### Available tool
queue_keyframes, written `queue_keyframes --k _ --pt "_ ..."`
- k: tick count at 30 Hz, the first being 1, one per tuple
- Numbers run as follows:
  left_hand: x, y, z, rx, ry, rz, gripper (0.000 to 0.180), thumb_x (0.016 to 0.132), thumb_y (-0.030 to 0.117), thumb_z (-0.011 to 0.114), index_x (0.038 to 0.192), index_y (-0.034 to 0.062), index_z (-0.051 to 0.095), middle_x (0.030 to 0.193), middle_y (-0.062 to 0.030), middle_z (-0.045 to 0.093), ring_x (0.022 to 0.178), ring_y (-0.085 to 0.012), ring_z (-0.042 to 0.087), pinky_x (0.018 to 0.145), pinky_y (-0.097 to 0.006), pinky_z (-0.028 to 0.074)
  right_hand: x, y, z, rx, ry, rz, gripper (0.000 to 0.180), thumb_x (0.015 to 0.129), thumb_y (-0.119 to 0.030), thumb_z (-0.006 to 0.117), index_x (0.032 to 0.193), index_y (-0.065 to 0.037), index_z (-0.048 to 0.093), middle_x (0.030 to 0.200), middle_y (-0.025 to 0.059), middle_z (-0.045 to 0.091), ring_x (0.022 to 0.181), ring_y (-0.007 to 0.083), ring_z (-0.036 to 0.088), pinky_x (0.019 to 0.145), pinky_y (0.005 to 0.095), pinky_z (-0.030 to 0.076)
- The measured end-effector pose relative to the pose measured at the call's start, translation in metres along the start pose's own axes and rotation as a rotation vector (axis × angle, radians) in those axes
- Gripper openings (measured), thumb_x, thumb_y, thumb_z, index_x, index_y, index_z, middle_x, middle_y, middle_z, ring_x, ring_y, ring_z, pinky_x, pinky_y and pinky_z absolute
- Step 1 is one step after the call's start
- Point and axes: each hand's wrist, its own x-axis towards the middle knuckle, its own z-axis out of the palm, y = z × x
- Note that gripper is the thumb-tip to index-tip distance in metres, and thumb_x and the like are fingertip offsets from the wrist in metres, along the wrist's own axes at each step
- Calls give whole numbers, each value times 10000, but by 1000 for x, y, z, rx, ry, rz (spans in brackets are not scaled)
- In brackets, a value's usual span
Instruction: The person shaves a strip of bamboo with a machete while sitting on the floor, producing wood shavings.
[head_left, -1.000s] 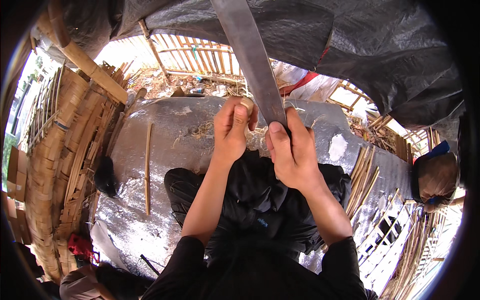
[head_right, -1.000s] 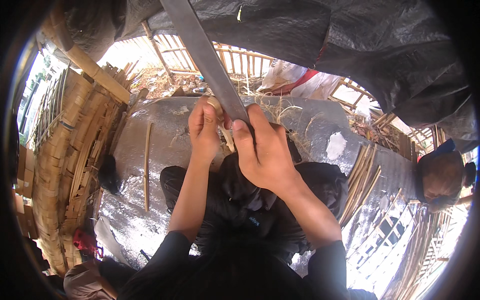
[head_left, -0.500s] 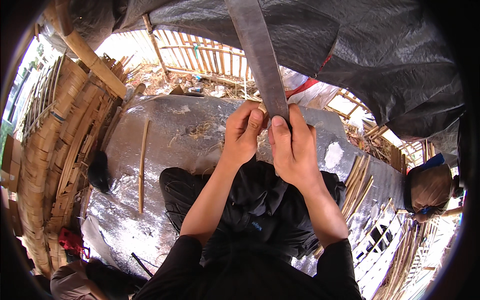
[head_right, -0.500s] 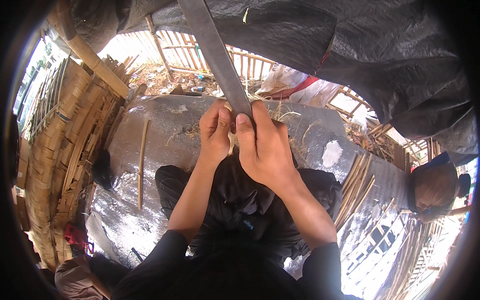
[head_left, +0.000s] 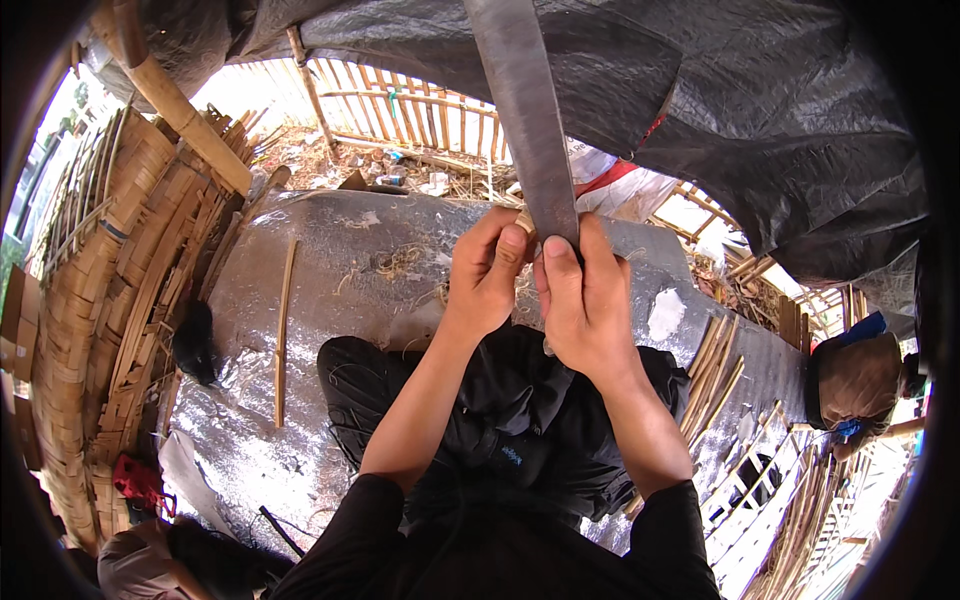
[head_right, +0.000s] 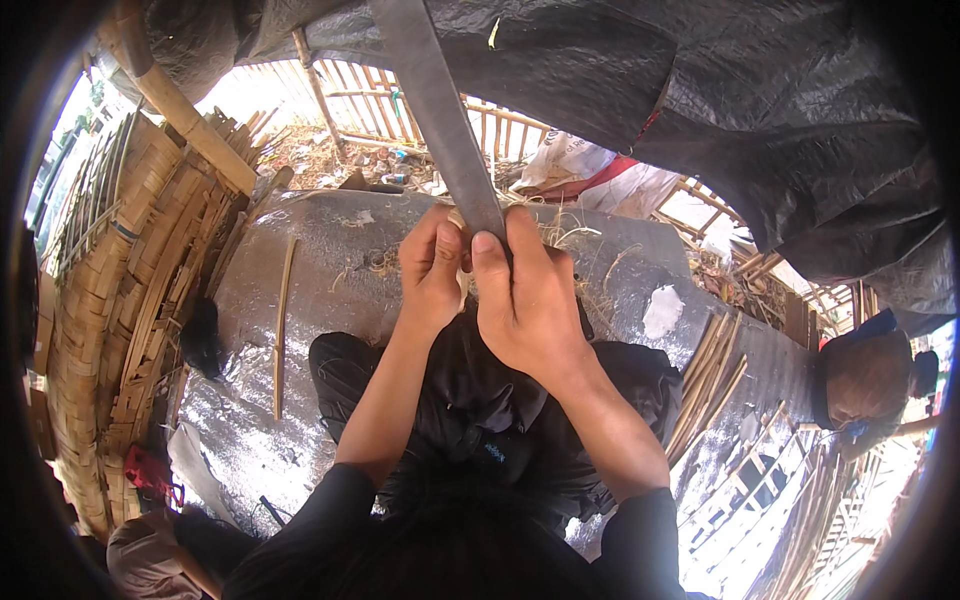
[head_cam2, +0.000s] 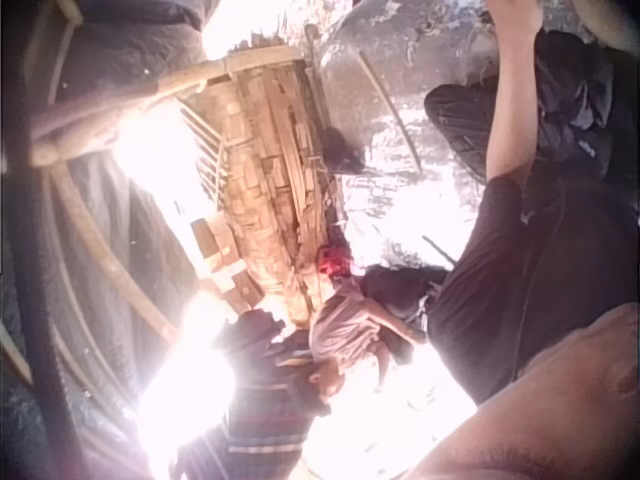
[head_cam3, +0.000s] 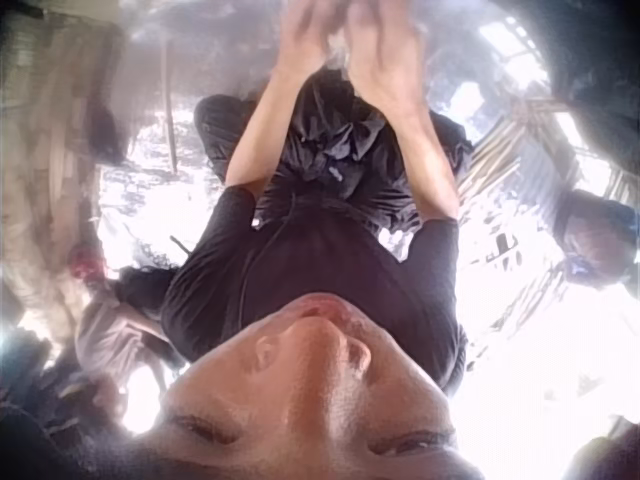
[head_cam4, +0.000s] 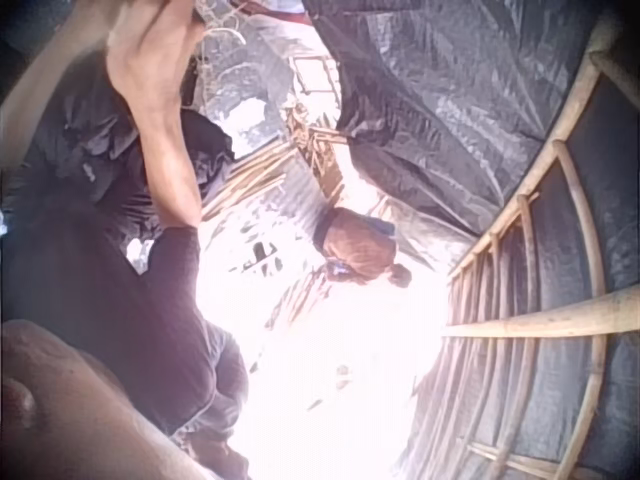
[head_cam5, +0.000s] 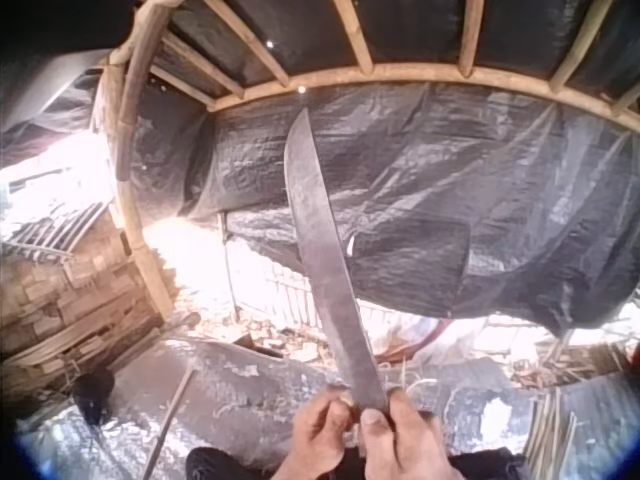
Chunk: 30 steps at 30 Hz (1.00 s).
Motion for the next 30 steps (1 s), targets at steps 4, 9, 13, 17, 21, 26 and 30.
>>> queue_keyframes --k 4,9,13,17,21,26,30 --pt "-1 4 -3 69 1 24 351 1066 337 532 1026 -3 612 823 -9 580 699 -71 497 608 -251 408 -2 0 2 -92 15 -75 193 1003 -123 550 1026 56 484 669 221 636 603 412 680 514 435 503" --pt "-9 9 -3 165 27 80 346 1068 321 529 1056 -12 621 825 -17 582 687 -69 497 607 -253 408 -7 -10 4 -284 8 -74 229 972 -155 601 1010 24 463 604 208 607 558 434 652 488 492 508" --pt "-14 4 -5 118 38 71 327 1064 291 544 1112 -21 628 859 -23 613 727 -73 536 651 -240 435 -5 -21 -1 -432 -49 -44 226 968 -175 598 985 1 457 562 209 589 545 442 640 489 520 515" --pt "-5 -6 0 24 147 -22 418 1048 368 547 1211 -14 597 1029 -68 625 913 -131 577 807 -274 453 14 -10 -6 -424 -34 -146 204 965 -156 587 979 -1 454 555 214 588 553 449 643 493 529 511" --pt "-17 -54 -40 -47 236 -7 531 962 398 600 1329 27 499 1216 -92 570 1107 -192 534 938 -338 406 24 -12 -4 -434 -3 -155 236 953 -121 581 1044 28 422 601 238 603 601 479 649 525 541 513" --pt "-94 -133 -90 431 293 -200 463 874 291 691 1237 48 538 1151 -67 592 1086 -203 563 904 -346 428 14 -18 1 -329 -29 -165 298 955 -98 570 1127 32 365 700 279 617 660 507 640 593 539 505" --pt "-95 -151 -63 447 224 -287 409 805 266 757 1113 57 587 1096 -92 629 1073 -203 593 855 -358 454 14 -13 3 -322 -44 -136 360 986 -117 575 1224 26 345 819 313 630 743 515 645 640 551 485"
